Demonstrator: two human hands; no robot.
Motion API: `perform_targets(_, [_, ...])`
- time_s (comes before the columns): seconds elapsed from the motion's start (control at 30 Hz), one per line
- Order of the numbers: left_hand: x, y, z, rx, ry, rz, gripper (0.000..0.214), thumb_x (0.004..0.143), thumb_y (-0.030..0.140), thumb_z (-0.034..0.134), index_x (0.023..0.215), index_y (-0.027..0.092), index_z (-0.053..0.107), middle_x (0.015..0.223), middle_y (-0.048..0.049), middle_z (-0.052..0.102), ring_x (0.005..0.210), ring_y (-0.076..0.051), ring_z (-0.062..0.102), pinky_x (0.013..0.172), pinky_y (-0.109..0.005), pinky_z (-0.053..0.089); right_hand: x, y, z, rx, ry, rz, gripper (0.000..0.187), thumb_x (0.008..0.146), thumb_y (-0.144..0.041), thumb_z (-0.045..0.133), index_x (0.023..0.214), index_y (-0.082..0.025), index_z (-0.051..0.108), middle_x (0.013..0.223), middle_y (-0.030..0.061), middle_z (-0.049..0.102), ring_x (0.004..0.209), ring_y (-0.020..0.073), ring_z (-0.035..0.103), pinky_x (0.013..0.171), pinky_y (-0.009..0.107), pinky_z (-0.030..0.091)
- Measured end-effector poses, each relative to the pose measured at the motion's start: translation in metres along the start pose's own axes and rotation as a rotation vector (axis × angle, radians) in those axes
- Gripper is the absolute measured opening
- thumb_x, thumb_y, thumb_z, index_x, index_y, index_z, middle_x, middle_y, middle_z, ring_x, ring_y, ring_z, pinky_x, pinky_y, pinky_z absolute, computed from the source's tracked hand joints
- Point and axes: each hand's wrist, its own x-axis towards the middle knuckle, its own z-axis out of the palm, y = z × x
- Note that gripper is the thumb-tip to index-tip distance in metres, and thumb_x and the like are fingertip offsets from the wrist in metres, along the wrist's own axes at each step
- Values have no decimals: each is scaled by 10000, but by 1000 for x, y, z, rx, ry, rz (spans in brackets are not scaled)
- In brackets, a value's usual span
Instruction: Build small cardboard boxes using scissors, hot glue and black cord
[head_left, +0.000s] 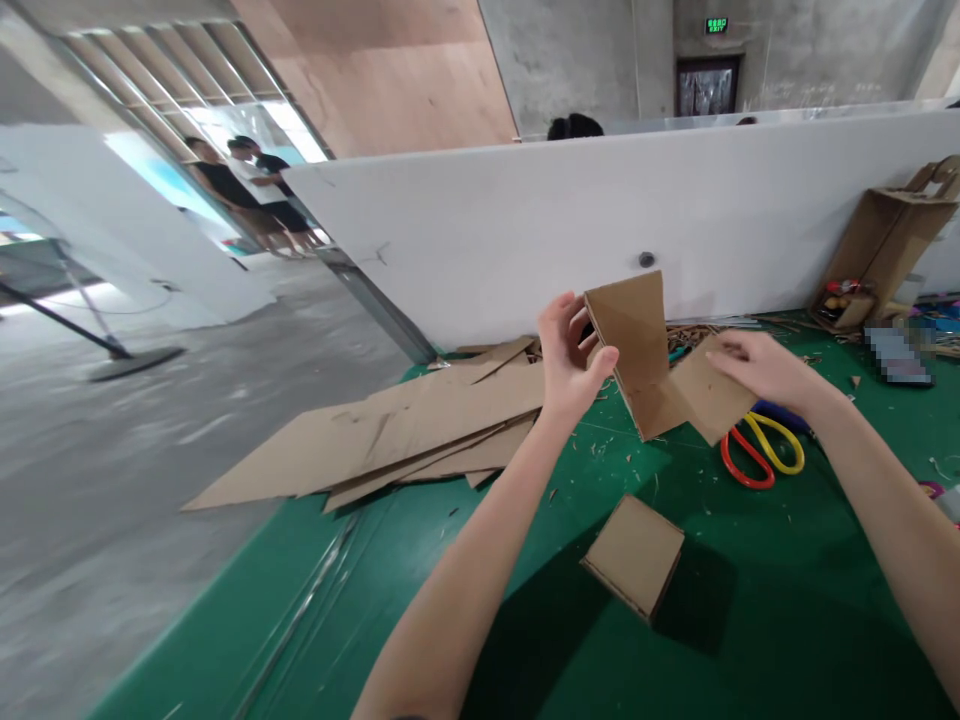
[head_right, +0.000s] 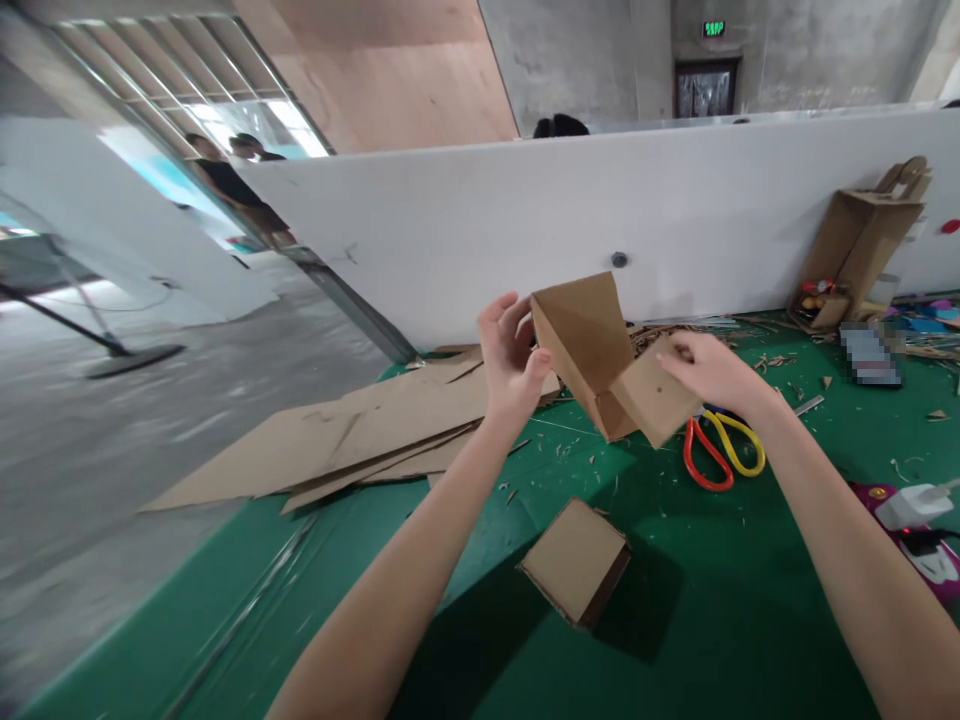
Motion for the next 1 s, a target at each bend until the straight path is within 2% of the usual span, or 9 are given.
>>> perform_targets(0.07, [3, -2, -5, 8, -20, -19, 723, 836, 653, 623, 1434, 414, 294, 1425, -107, 500, 1220, -272, 610, 852, -369, 592, 3, 14, 1, -506, -284, 34, 289, 919, -445, 527, 839, -203, 665, 799, 48, 692, 721, 211, 621, 621, 302, 445])
perform_targets(0.13, [5, -1, -8, 19, -25, -24, 759, 826, 664, 626, 1450, 425, 268, 1434, -114, 494, 1213, -288, 613, 837, -383, 593, 6, 28, 8, -809, -446, 72, 300, 943, -399, 486, 848, -183, 672, 817, 78, 698, 735, 211, 635, 638, 299, 449])
perform_targets(0.23, [6, 1, -10, 28, 11, -10, 782, 805, 678, 638, 1449, 433, 267, 1438, -116, 487, 1221, -303, 606, 832, -394, 593, 5, 41, 23, -955, -467, 114, 202, 886, -297, 576, 882, -135, 696, 915, 156, 708, 837, 268, 664, 691, 331, 467])
perform_targets(0.33, [6, -2, -11, 29, 51, -4, 772, 803, 667, 651, 1440, 434, 281, 1422, -107, 495, 1226, -295, 603, 833, -383, 594, 1, 41, 38, -1093, -378, 66, 273, 877, -218, 560, 1082, -84, 681, 1207, 268, 624, 1149, 399, 568, 848, 448, 449])
perform_targets(0.4, [7, -9, -11, 44, 68, 4, 766, 810, 661, 649, 1440, 427, 281, 1413, -107, 502, 1225, -287, 605, 834, -376, 596, -3, 36, 50, -1134, -348, -13, 324, 921, -235, 494, 1159, -92, 661, 1289, 267, 579, 1232, 409, 500, 925, 480, 405])
perform_targets(0.5, [13, -25, -8, 71, 86, 3, 750, 815, 656, 648, 1431, 416, 294, 1399, -106, 518, 1218, -277, 612, 843, -371, 596, -10, 31, 73, -1130, -430, -121, 319, 959, -268, 434, 1059, -137, 707, 1168, 197, 660, 1141, 329, 562, 932, 422, 396])
perform_targets(0.63, [23, -47, -2, 61, 47, -35, 708, 832, 635, 642, 1423, 389, 341, 1376, -112, 558, 1189, -269, 637, 854, -378, 591, -20, 35, 98, -1144, -488, -158, 329, 935, -159, 410, 1049, -77, 708, 1135, 228, 668, 1089, 319, 602, 909, 415, 394])
perform_targets(0.83, [33, -61, -12, -13, -131, -60, 629, 906, 569, 580, 1466, 385, 360, 1434, -125, 554, 1198, -274, 643, 870, -427, 594, -24, 31, 101, -1123, -584, -184, 292, 841, -34, 488, 996, -100, 726, 1052, 193, 708, 1027, 276, 661, 864, 353, 416])
perform_targets(1.0, [31, -59, -25, -98, -203, -136, 621, 923, 550, 555, 1487, 412, 336, 1444, -99, 559, 1121, -251, 686, 765, -381, 624, -25, 23, 98, -1078, -639, -156, 264, 899, -119, 490, 990, -77, 735, 1035, 217, 718, 967, 304, 689, 820, 373, 458])
